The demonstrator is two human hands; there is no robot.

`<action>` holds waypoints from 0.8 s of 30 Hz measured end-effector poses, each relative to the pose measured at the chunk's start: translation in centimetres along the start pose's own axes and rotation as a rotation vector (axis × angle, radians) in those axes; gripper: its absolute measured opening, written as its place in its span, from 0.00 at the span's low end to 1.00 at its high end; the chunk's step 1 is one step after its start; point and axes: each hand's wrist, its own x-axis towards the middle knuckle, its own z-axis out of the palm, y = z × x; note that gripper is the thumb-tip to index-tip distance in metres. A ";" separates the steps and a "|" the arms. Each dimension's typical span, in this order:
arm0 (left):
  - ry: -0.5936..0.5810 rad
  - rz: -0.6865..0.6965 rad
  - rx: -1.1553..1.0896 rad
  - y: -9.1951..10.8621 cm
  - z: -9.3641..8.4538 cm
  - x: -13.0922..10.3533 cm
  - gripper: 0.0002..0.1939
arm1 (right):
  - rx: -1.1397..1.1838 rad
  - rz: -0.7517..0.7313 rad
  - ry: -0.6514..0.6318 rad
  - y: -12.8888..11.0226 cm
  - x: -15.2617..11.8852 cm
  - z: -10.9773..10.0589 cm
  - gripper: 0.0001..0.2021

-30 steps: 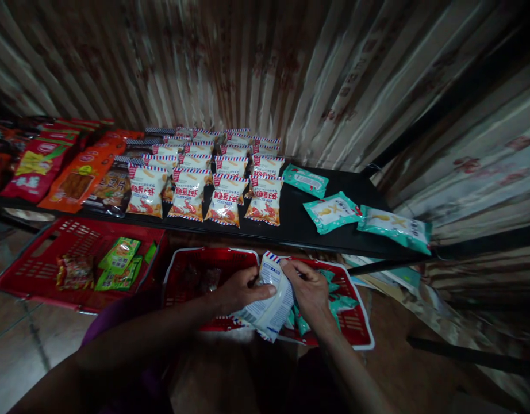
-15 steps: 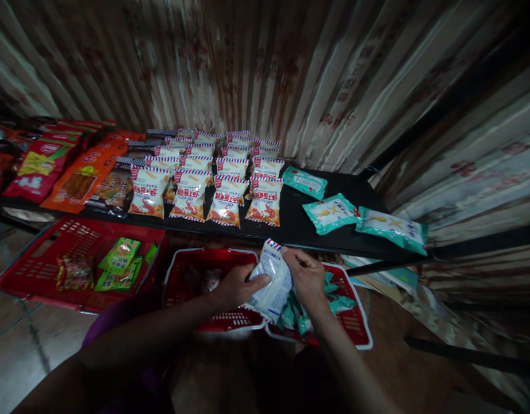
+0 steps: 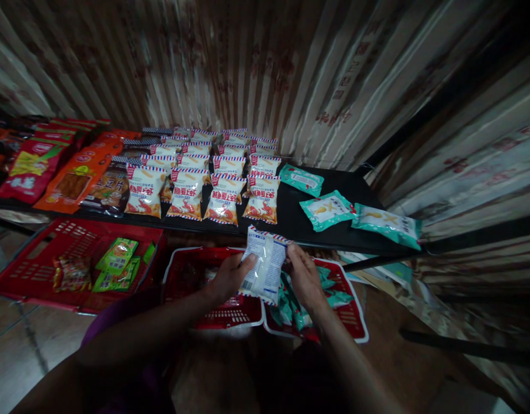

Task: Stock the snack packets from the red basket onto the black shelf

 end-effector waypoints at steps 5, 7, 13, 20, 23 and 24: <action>-0.001 0.075 -0.158 0.4 0.1 0.1 0.29 | -0.013 0.043 -0.213 -0.3 -1.5 0.0 0.20; -0.008 0.089 -0.179 0.4 0.2 -0.1 0.29 | -0.009 0.053 -0.227 -0.6 -1.9 0.0 0.20; -0.026 0.120 -0.157 0.9 0.7 -0.6 0.27 | 0.018 0.055 -0.119 -0.9 -2.0 -0.1 0.20; -0.081 0.154 -0.143 1.3 0.7 -0.7 0.20 | 0.085 0.127 -0.044 -0.9 -1.9 -0.2 0.20; -0.024 0.172 -0.198 1.2 0.7 -0.3 0.21 | 0.130 0.115 -0.132 -0.7 -2.2 -0.3 0.20; -0.004 0.181 -0.223 1.1 0.7 -0.1 0.21 | 0.132 0.112 -0.158 -0.6 -2.3 -0.4 0.21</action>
